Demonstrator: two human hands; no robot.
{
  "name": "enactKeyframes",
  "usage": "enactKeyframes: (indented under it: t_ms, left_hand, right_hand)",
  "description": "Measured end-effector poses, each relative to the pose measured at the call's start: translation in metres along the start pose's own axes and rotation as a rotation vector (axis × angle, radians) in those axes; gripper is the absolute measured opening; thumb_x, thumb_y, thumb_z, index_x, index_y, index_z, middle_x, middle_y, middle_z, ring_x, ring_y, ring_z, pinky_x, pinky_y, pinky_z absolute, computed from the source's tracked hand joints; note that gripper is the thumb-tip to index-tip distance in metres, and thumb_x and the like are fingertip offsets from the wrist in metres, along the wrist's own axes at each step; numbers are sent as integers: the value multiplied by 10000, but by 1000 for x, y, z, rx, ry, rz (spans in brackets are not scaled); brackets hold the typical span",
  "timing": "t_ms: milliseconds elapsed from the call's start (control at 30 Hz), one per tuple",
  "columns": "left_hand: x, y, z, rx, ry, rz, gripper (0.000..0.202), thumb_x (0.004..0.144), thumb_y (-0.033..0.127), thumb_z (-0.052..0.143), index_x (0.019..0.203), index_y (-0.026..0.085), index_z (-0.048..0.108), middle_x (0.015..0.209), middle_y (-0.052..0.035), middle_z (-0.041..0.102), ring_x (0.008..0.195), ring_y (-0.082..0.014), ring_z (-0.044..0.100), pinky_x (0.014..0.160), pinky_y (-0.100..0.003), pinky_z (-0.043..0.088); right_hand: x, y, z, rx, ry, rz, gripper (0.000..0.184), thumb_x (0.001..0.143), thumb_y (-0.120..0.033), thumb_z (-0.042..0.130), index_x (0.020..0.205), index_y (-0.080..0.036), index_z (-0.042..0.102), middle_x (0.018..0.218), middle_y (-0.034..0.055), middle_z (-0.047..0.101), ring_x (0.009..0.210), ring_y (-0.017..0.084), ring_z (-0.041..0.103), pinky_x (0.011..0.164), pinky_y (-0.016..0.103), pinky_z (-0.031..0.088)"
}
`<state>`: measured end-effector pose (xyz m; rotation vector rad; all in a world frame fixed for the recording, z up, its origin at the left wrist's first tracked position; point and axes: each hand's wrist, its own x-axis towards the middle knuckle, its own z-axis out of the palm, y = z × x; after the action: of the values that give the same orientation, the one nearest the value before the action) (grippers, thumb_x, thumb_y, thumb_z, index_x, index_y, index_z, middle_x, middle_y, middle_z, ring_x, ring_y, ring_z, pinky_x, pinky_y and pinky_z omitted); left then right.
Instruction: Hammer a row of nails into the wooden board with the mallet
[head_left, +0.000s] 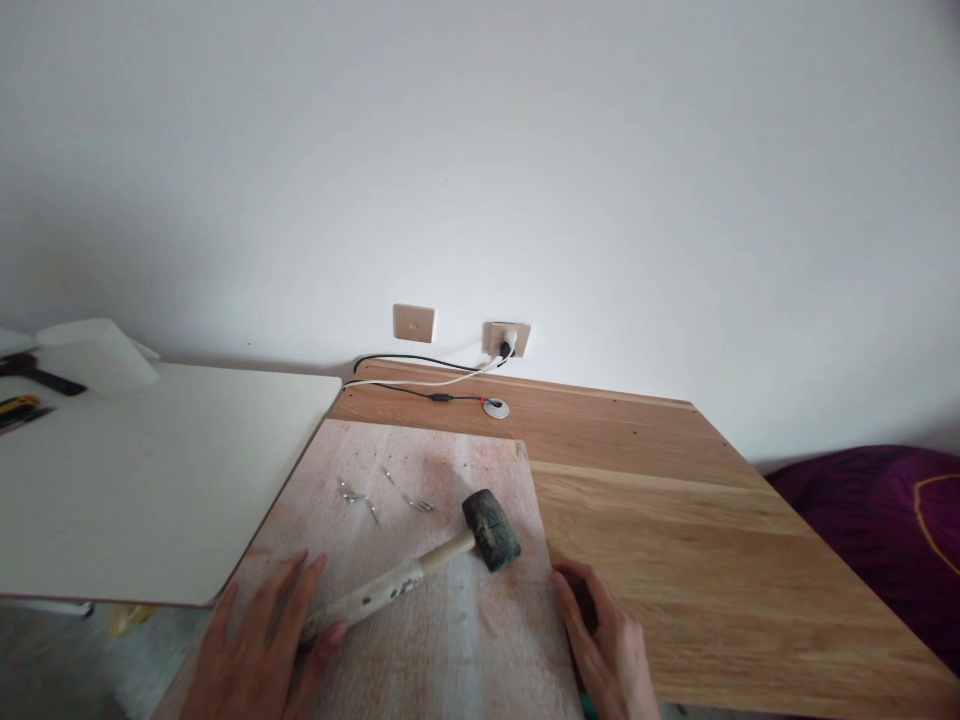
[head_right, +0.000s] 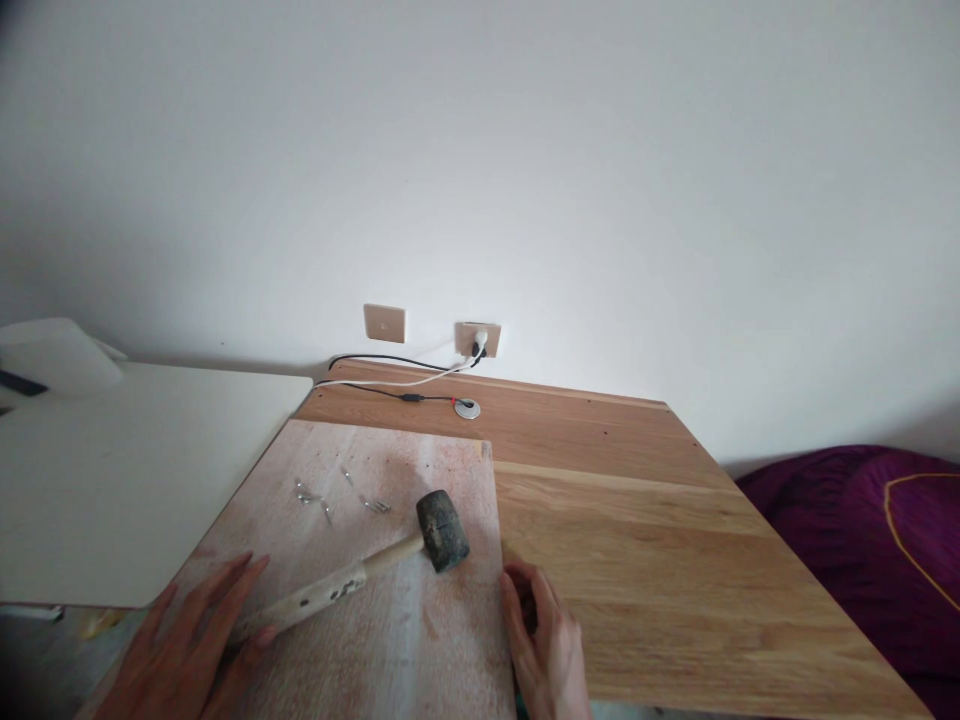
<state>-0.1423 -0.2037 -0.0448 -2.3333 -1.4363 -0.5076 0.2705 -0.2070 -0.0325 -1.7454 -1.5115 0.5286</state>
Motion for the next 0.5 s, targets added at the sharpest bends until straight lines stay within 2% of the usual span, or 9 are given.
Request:
enactKeyframes:
  t_ms: [133,233,267,333,367,400,433,467,500]
  left_hand:
    - [27,14,-11,-202,144,-193,422,1077,491,465,1355,246,666,1339,-115,730,1227,-323,675,1180,-563,444]
    - [62,45,-29,-442,252,-430,298,1091,390,460,1039,265,725,1303,-89,701,1259,-283,662,1083,-473,554]
    - [74,58,-36,-515,294,-512,272,1091,370,470,1027,265,712,1291,-79,694,1228,-264,673,1056,-453,577]
    - [97,78,-49,-664,391,-580,183,1038,398,588,1100,258,688,1276,-78,668,1222,-265,676,1050,-453,600]
    - [107,85,-54,-756,482,-625,200,1008,406,631,1121,245,667,1267,-85,658,1208,-267,685,1010,-438,626]
    - [115,87,-59,-833,532,-689,226,979,412,674,1121,238,658,1223,-77,667,1128,-249,712,911,-394,658]
    - [122,85,-62,-865,590,-775,247,955,422,705,1102,232,651,1077,-46,687,913,-201,730,744,-328,658]
    - [127,78,-65,-870,631,-866,271,939,432,724,1095,227,639,887,5,668,669,-143,663,567,-264,592]
    - [131,67,-66,-849,628,-943,286,954,453,694,1101,219,620,743,47,611,517,-113,564,461,-236,505]
  right_hand:
    - [0,3,0,11,-16,-11,450,1059,-592,536,1078,-214,780,964,89,856,793,231,816,682,250,633]
    - [0,2,1,5,9,-46,420,1067,-567,541,1054,-226,786,969,85,841,784,221,802,691,247,626]
    - [0,1,1,6,18,-65,411,1068,-557,543,1038,-229,790,970,86,834,784,218,797,698,245,623]
    - [0,-1,0,19,33,-99,398,1075,-537,542,1013,-234,794,975,87,817,816,215,796,724,239,621]
    - [0,-3,0,30,32,-115,395,1078,-529,540,1006,-236,795,971,86,808,833,213,797,735,235,621]
    - [0,-4,0,44,34,-125,395,1080,-526,538,1001,-237,797,964,84,800,844,211,796,741,231,620]
    - [0,-6,0,58,37,-132,398,1083,-526,536,997,-238,798,956,82,793,846,209,793,743,229,619]
    - [0,-7,-1,74,39,-138,404,1084,-529,535,991,-239,800,949,80,786,844,206,790,742,227,618]
    - [0,-8,-1,91,42,-145,413,1085,-535,533,982,-239,802,945,79,782,839,204,786,742,226,617]
